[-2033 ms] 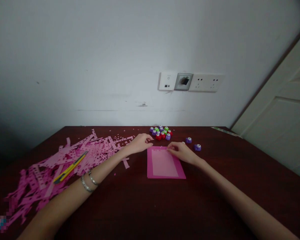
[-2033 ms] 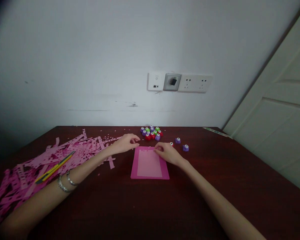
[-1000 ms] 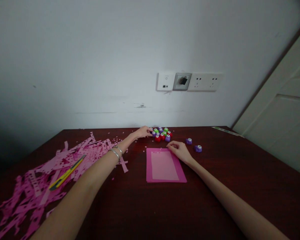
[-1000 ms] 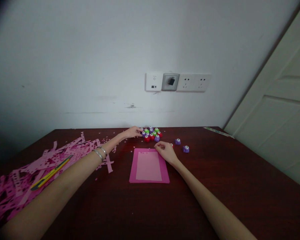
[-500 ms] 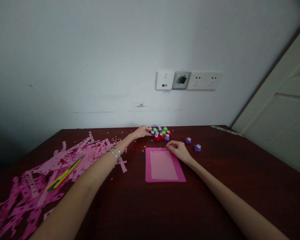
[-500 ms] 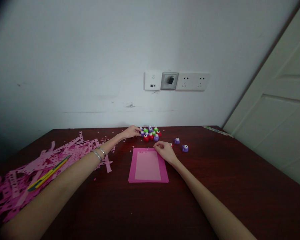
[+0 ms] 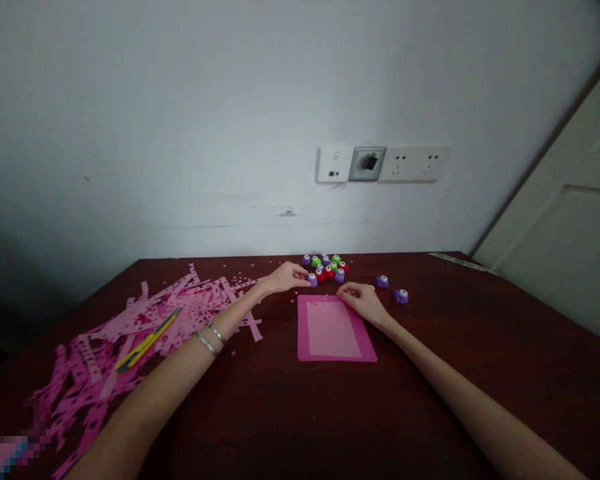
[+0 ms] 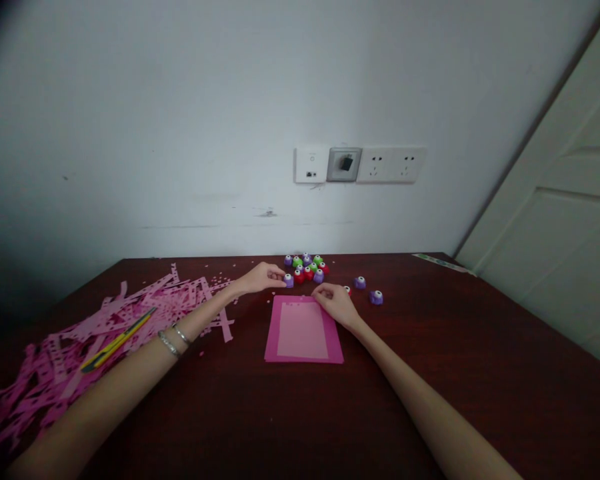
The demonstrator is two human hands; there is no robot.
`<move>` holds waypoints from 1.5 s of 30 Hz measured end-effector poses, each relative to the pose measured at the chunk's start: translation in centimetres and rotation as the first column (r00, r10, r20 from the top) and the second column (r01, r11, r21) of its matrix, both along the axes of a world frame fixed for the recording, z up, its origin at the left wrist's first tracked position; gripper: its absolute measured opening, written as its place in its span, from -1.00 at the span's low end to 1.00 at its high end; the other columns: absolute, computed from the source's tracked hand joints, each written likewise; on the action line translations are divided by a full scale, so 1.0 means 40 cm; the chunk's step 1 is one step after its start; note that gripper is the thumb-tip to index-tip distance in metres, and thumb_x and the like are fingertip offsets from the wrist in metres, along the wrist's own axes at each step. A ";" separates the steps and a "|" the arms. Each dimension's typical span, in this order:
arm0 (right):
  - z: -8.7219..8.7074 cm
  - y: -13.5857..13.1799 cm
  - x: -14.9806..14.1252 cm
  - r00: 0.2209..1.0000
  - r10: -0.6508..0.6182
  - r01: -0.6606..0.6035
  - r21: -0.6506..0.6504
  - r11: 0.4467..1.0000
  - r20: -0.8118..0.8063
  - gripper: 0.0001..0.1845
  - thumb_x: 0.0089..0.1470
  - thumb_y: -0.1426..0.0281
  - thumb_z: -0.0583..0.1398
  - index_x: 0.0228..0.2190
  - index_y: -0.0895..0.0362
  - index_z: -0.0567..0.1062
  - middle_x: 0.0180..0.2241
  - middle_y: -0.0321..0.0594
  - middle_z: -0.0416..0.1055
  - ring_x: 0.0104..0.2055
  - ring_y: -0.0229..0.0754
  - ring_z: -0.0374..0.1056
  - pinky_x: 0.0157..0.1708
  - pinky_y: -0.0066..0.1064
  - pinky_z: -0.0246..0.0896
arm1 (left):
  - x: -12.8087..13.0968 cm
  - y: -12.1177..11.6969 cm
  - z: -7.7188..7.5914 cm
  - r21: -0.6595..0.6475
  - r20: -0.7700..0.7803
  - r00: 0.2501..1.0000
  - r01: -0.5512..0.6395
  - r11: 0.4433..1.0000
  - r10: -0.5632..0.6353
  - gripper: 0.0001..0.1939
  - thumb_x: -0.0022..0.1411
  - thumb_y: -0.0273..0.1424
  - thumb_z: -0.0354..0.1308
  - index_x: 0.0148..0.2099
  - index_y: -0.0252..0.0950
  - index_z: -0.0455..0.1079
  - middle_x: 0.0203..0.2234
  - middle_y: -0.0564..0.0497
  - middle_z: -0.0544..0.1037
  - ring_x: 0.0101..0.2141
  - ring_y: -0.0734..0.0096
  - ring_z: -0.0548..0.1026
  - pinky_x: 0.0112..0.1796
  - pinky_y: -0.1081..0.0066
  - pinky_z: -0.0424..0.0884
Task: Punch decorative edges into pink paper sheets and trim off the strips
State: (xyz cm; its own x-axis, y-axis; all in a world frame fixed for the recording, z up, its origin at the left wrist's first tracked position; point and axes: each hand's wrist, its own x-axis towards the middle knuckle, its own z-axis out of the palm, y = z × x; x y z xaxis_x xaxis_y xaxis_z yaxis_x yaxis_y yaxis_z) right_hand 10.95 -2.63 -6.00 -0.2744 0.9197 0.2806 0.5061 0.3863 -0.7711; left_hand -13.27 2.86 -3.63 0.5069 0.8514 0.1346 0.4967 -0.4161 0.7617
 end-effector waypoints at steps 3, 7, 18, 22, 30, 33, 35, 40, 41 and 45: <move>-0.001 -0.002 -0.002 1.000 0.010 -0.010 -0.011 1.000 -0.006 -0.79 -0.07 0.34 0.08 -0.51 0.16 0.48 -0.51 -0.23 0.45 -0.45 -0.18 0.31 -0.44 -0.39 0.16 | 0.021 -0.041 -0.005 -0.050 -0.011 0.999 0.033 0.998 -0.033 -0.60 -0.07 -0.23 0.24 -0.24 -0.44 0.48 -0.48 -0.05 0.50 -0.50 0.47 0.35 -0.48 0.48 0.22; -0.009 0.002 0.000 1.000 0.022 -0.022 -0.012 1.000 -0.006 -0.80 -0.07 0.36 0.08 -0.50 0.17 0.48 -0.50 -0.21 0.45 -0.45 -0.18 0.31 -0.45 -0.39 0.16 | 0.036 -0.063 -0.019 -0.042 -0.020 0.999 0.047 0.998 -0.048 -0.64 -0.04 -0.24 0.22 -0.23 -0.40 0.48 -0.43 -0.03 0.51 -0.45 0.43 0.38 -0.45 0.48 0.25; 0.013 0.001 0.001 0.996 0.026 -0.036 -0.121 0.992 -0.082 -0.79 -0.08 0.33 0.13 -0.47 0.21 0.49 -0.50 -0.20 0.45 -0.46 -0.21 0.31 -0.46 -0.42 0.16 | 0.051 -0.073 -0.031 -0.043 -0.028 1.000 0.010 0.999 -0.012 -0.63 -0.10 -0.27 0.26 -0.25 -0.42 0.45 -0.55 0.03 0.45 -0.54 0.50 0.32 -0.51 0.50 0.21; 0.033 0.008 0.012 0.988 0.128 -0.119 -0.107 0.987 0.088 -0.78 -0.08 0.33 0.15 -0.41 0.20 0.51 -0.49 -0.20 0.45 -0.45 -0.21 0.31 -0.45 -0.41 0.18 | 0.049 -0.076 -0.034 -0.051 -0.009 1.000 0.025 0.998 -0.025 -0.54 -0.11 -0.23 0.27 -0.17 -0.41 0.41 -0.54 0.06 0.42 -0.55 0.53 0.30 -0.51 0.50 0.20; 0.068 -0.006 0.023 0.862 0.119 -0.137 0.000 0.991 0.493 -0.68 -0.13 0.26 0.22 -0.28 0.14 0.51 -0.25 -0.11 0.44 -0.24 -0.10 0.33 -0.27 -0.35 0.18 | 0.014 -0.091 0.002 -0.032 -0.124 0.992 0.014 0.999 -0.018 -0.62 -0.10 -0.19 0.25 -0.29 -0.38 0.44 -0.52 0.03 0.43 -0.50 0.50 0.32 -0.49 0.50 0.19; 0.070 -0.011 0.019 0.843 0.107 -0.114 -0.019 0.993 0.527 -0.67 -0.14 0.25 0.23 -0.29 0.13 0.51 -0.27 -0.12 0.44 -0.26 -0.09 0.34 -0.30 -0.36 0.18 | 0.008 -0.099 0.018 -0.046 -0.224 0.973 0.055 0.997 -0.064 -0.64 -0.08 -0.18 0.24 -0.30 -0.37 0.46 -0.48 0.01 0.47 -0.47 0.46 0.35 -0.46 0.49 0.19; 0.069 -0.011 0.017 0.847 0.116 -0.119 -0.028 0.993 0.518 -0.69 -0.14 0.26 0.22 -0.29 0.13 0.51 -0.28 -0.13 0.45 -0.27 -0.10 0.34 -0.32 -0.37 0.18 | 0.010 -0.105 0.025 -0.040 -0.267 0.960 0.075 0.996 -0.083 -0.66 -0.07 -0.21 0.23 -0.30 -0.37 0.46 -0.49 0.01 0.47 -0.48 0.46 0.36 -0.46 0.49 0.19; 0.056 -0.002 0.017 0.875 0.139 -0.138 -0.036 0.990 0.464 -0.72 -0.16 0.33 0.23 -0.32 0.15 0.52 -0.33 -0.14 0.45 -0.33 -0.13 0.34 -0.39 -0.40 0.16 | 0.018 -0.113 0.030 -0.034 -0.284 0.951 0.117 0.993 -0.121 -0.70 -0.06 -0.28 0.22 -0.29 -0.39 0.46 -0.48 -0.01 0.48 -0.48 0.48 0.37 -0.45 0.50 0.21; 0.052 0.000 0.017 0.882 0.139 -0.136 -0.039 0.990 0.450 -0.74 -0.16 0.34 0.23 -0.34 0.15 0.52 -0.35 -0.15 0.46 -0.34 -0.14 0.34 -0.41 -0.41 0.15 | 0.018 -0.113 0.030 -0.033 -0.282 0.951 0.123 0.992 -0.128 -0.71 -0.05 -0.28 0.22 -0.29 -0.39 0.47 -0.47 -0.01 0.49 -0.48 0.48 0.37 -0.44 0.50 0.21; 0.044 0.005 0.012 0.919 0.158 -0.138 -0.081 0.987 0.362 -0.85 -0.08 0.38 0.17 -0.44 0.16 0.53 -0.44 -0.20 0.48 -0.42 -0.20 0.35 -0.46 -0.43 0.15 | 0.016 -0.113 0.033 -0.037 -0.270 0.955 0.120 0.992 -0.125 -0.68 -0.05 -0.23 0.22 -0.30 -0.38 0.48 -0.48 -0.01 0.50 -0.49 0.48 0.37 -0.45 0.50 0.21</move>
